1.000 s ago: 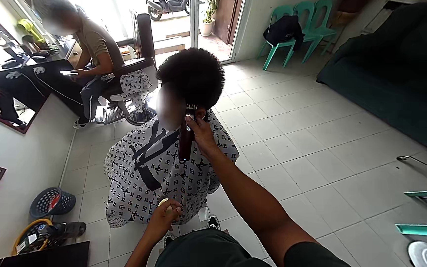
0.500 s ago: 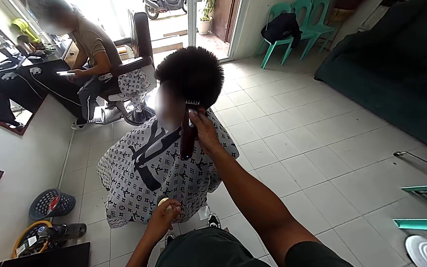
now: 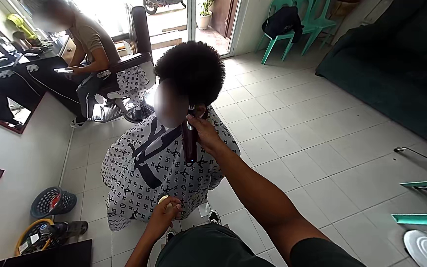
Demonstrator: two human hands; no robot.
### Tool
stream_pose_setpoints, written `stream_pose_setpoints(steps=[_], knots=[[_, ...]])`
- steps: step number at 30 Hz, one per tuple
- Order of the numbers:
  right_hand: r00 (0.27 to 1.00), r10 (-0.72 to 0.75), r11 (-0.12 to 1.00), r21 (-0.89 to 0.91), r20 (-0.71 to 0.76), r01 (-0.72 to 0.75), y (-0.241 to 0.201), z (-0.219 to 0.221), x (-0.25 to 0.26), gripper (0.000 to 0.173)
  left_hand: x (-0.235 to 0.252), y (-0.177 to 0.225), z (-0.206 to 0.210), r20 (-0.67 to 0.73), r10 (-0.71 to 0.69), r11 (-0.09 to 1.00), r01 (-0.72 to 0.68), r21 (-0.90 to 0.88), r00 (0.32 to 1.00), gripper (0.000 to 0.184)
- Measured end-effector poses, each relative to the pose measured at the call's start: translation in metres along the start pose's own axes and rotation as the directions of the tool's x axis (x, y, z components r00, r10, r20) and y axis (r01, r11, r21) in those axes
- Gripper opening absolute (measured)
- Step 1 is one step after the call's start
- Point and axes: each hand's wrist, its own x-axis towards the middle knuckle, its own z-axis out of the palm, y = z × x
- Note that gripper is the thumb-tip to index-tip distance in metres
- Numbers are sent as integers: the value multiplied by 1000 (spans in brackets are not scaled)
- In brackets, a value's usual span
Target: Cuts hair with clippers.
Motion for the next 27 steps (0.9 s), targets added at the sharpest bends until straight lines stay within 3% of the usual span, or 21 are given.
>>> stream_pose_setpoints(steps=[2,5,6,10,14,18,22,27], knots=[[999,-35,995,96,-9,35,1,0,0,46,2,0,-1,0,-5,1000,5,-1,1000,19],[967,-244,961,113,-73,251,2,2,-2,42,2,0,0,-1,-13,1000,13,5,1000,18],[967,-244,966,66,-74,249,4,1,-2,43,1,0,0,2,-14,1000,14,7,1000,18],[999,19,999,-50,-50,-21,7,0,1,47,1,0,-1,12,-13,1000,13,-6,1000,18],[988,-122,992,-17,-95,121,6,6,-3,46,2,1,0,8,-33,999,33,1,999,18],[995,19,995,-93,-96,-28,4,10,1,47,2,1,0,17,-21,1000,21,0,1000,18],[992,-49,998,-43,-116,44,1,16,-1,52,5,2,0,31,-14,1000,14,17,999,18],[994,-11,1000,-30,-111,8,0,18,1,54,12,15,-3,94,13,998,-19,61,995,20]])
